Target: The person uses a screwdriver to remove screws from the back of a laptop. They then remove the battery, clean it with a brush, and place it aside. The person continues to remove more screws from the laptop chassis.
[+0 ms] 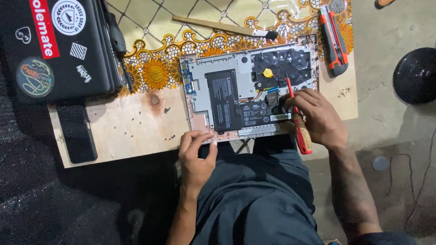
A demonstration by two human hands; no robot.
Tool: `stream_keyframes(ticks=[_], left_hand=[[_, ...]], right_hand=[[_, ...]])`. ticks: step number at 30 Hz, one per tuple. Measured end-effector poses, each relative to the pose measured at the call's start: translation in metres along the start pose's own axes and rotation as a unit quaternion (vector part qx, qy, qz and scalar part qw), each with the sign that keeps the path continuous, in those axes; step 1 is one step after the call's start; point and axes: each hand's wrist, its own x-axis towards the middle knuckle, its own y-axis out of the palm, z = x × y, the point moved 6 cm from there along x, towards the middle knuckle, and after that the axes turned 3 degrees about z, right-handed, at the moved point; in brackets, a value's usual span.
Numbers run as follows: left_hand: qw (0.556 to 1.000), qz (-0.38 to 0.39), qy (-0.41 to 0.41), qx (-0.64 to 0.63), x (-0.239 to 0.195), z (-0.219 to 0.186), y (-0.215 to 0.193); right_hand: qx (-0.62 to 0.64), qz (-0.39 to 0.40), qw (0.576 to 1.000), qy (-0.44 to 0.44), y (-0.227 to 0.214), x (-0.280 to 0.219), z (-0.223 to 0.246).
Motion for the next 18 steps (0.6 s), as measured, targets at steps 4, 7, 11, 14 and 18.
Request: stream_keyframes(ticks=[4, 7, 11, 14, 18], left_hand=[[1.0, 0.008, -0.009, 0.011, -0.002, 0.006, -0.002], [1.0, 0.007, -0.007, 0.014, -0.002, 0.007, -0.002], [1.0, 0.009, -0.014, 0.0, -0.001, 0.003, 0.001], [1.0, 0.015, -0.018, -0.015, -0.002, 0.0, 0.005], [0.999, 0.026, -0.018, -0.019, -0.001, -0.003, 0.008]], right_hand=[[0.021, -0.022, 1.0, -0.003, -0.001, 0.002, 0.005], [0.035, -0.012, 0.999, -0.004, 0.0, 0.005, 0.004], [0.047, -0.022, 0.999, -0.006, -0.002, 0.006, 0.005], [0.055, -0.027, 0.998, -0.004, -0.003, 0.006, 0.007], [0.046, -0.032, 0.998, -0.015, -0.002, 0.003, 0.008]])
